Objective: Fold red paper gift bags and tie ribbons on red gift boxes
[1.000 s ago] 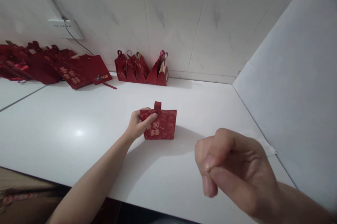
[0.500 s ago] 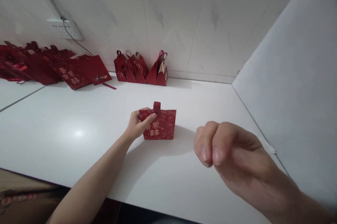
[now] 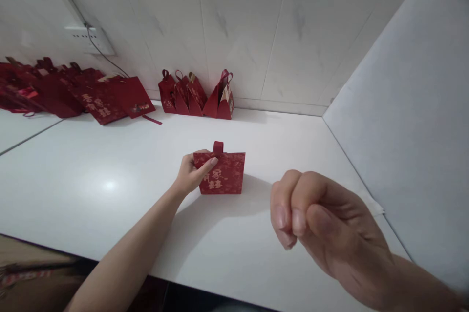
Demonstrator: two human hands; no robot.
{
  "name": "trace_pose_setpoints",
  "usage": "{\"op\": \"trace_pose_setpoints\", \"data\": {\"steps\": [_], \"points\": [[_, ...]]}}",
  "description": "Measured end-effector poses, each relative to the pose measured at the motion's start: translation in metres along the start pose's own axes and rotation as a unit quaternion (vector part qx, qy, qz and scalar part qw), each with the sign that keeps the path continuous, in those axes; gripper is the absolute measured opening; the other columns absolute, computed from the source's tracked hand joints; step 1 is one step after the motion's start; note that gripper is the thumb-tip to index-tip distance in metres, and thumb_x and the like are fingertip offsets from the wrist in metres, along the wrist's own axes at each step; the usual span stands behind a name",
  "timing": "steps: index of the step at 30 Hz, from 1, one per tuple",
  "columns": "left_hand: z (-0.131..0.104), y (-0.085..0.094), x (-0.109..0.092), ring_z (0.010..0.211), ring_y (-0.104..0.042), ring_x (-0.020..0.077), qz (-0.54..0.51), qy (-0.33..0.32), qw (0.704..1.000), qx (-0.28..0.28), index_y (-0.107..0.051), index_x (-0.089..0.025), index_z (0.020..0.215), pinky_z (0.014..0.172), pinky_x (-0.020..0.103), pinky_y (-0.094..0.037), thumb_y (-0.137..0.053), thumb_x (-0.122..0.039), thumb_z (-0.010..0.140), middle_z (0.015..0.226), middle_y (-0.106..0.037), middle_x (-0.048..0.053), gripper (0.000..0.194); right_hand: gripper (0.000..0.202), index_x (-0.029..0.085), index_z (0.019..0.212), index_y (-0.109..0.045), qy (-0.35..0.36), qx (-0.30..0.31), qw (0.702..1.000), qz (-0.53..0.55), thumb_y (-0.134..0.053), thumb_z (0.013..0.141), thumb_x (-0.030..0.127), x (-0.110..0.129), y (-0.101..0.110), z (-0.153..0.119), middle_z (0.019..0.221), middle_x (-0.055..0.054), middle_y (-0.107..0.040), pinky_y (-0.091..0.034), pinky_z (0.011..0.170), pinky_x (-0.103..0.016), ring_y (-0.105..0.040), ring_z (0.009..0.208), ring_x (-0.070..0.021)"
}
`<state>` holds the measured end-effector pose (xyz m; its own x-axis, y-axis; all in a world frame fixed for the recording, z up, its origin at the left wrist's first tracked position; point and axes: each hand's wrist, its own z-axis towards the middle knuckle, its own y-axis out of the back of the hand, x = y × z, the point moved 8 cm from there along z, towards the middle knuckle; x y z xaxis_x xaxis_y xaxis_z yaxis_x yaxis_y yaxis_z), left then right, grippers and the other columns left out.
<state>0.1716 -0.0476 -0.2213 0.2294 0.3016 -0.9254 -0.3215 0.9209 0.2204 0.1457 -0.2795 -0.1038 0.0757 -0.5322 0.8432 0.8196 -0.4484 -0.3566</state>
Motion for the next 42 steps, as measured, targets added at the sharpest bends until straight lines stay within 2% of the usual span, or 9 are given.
{"op": "trace_pose_setpoints", "data": {"steps": [6, 8, 10, 14, 17, 21, 26, 33, 42], "points": [[0.000, -0.001, 0.000, 0.059, -0.050, 0.0110, -0.002, 0.001, 1.000, 0.003, -0.056, -0.014, 0.069, 0.054, 0.023, -0.041, -0.065, -0.037, 0.085, 0.065, -0.051, 0.001, 0.029, 0.011, 0.022, 0.084, -0.059, 0.012, -0.019, 1.000, -0.010, -0.056, 0.094, 0.027, 0.006, 0.004, -0.001, 0.077, -0.001, -0.059, -0.050, 0.063, -0.025, -0.055, 0.068, -0.0116], [0.000, -0.001, 0.001, 0.059, -0.051, 0.0114, -0.002, 0.003, 1.000, 0.004, -0.057, -0.014, 0.070, 0.055, 0.023, -0.041, -0.065, -0.037, 0.085, 0.065, -0.052, 0.001, 0.028, 0.008, 0.024, 0.086, -0.055, -0.005, -0.038, 0.999, 0.003, -0.060, 0.091, 0.022, 0.005, 0.005, -0.001, 0.076, 0.000, -0.060, -0.050, 0.059, -0.024, -0.054, 0.064, -0.0106], [0.000, 0.000, 0.001, 0.059, -0.051, 0.0113, 0.001, 0.004, 1.000, 0.001, -0.057, -0.014, 0.069, 0.054, 0.023, -0.041, -0.065, -0.037, 0.084, 0.064, -0.052, 0.001, 0.029, 0.014, 0.026, 0.087, -0.052, -0.020, -0.055, 0.998, 0.017, -0.061, 0.090, 0.016, 0.004, 0.005, -0.002, 0.075, 0.002, -0.061, -0.050, 0.057, -0.022, -0.054, 0.062, -0.0092], [0.000, 0.000, 0.001, 0.058, -0.051, 0.0113, 0.008, 0.005, 1.000, -0.004, -0.057, -0.014, 0.068, 0.053, 0.023, -0.041, -0.066, -0.038, 0.084, 0.063, -0.052, 0.001, 0.030, 0.017, 0.027, 0.087, -0.054, -0.015, -0.065, 0.996, 0.055, -0.059, 0.091, 0.011, 0.002, 0.004, -0.004, 0.080, 0.003, -0.067, -0.056, 0.062, -0.022, -0.061, 0.064, -0.0080], [0.000, 0.001, 0.000, 0.057, -0.050, 0.0111, 0.011, 0.006, 1.000, -0.009, -0.057, -0.014, 0.068, 0.053, 0.023, -0.041, -0.066, -0.038, 0.083, 0.063, -0.053, 0.001, 0.030, 0.016, 0.028, 0.089, -0.061, -0.033, -0.058, 0.994, 0.084, -0.060, 0.091, 0.012, -0.003, 0.004, -0.003, 0.085, 0.003, -0.073, -0.060, 0.067, -0.023, -0.070, 0.071, -0.0098], [0.000, 0.000, -0.007, 0.055, -0.048, 0.0103, 0.021, 0.000, 1.000, -0.008, -0.054, -0.014, 0.064, 0.051, 0.022, -0.040, -0.065, -0.039, 0.084, 0.060, -0.050, 0.000, 0.033, 0.010, 0.028, 0.091, -0.070, -0.106, -0.052, 0.982, 0.150, -0.062, 0.091, 0.022, -0.014, 0.006, 0.003, 0.091, 0.003, -0.077, -0.062, 0.071, -0.021, -0.074, 0.080, -0.0121], [0.000, 0.000, -0.012, 0.054, -0.046, 0.0093, 0.032, -0.009, 0.999, -0.008, -0.049, -0.015, 0.060, 0.048, 0.021, -0.038, -0.065, -0.038, 0.084, 0.058, -0.048, -0.001, 0.037, 0.023, 0.025, 0.100, -0.073, -0.153, -0.031, 0.963, 0.220, -0.051, 0.098, 0.024, -0.019, 0.000, 0.006, 0.103, 0.002, -0.076, -0.059, 0.081, -0.016, -0.072, 0.095, -0.0109], [-0.001, 0.001, -0.004, 0.059, -0.050, 0.0100, 0.020, 0.003, 1.000, -0.011, -0.060, -0.014, 0.070, 0.052, 0.021, -0.041, -0.066, -0.038, 0.084, 0.063, -0.054, 0.000, 0.029, 0.022, 0.027, 0.107, -0.072, -0.173, 0.000, 0.961, 0.215, -0.054, 0.096, 0.022, -0.017, -0.009, -0.002, 0.103, 0.003, -0.076, -0.059, 0.080, -0.018, -0.073, 0.094, -0.0112], [0.000, 0.002, -0.005, 0.060, -0.054, 0.0114, 0.015, 0.007, 1.000, -0.014, -0.062, -0.013, 0.071, 0.052, 0.021, -0.043, -0.067, -0.038, 0.083, 0.066, -0.058, 0.002, 0.028, 0.020, 0.029, 0.107, -0.072, -0.181, 0.004, 0.966, 0.183, -0.056, 0.096, 0.022, -0.019, -0.010, -0.005, 0.097, 0.002, -0.077, -0.061, 0.077, -0.022, -0.074, 0.087, -0.0120]]}}
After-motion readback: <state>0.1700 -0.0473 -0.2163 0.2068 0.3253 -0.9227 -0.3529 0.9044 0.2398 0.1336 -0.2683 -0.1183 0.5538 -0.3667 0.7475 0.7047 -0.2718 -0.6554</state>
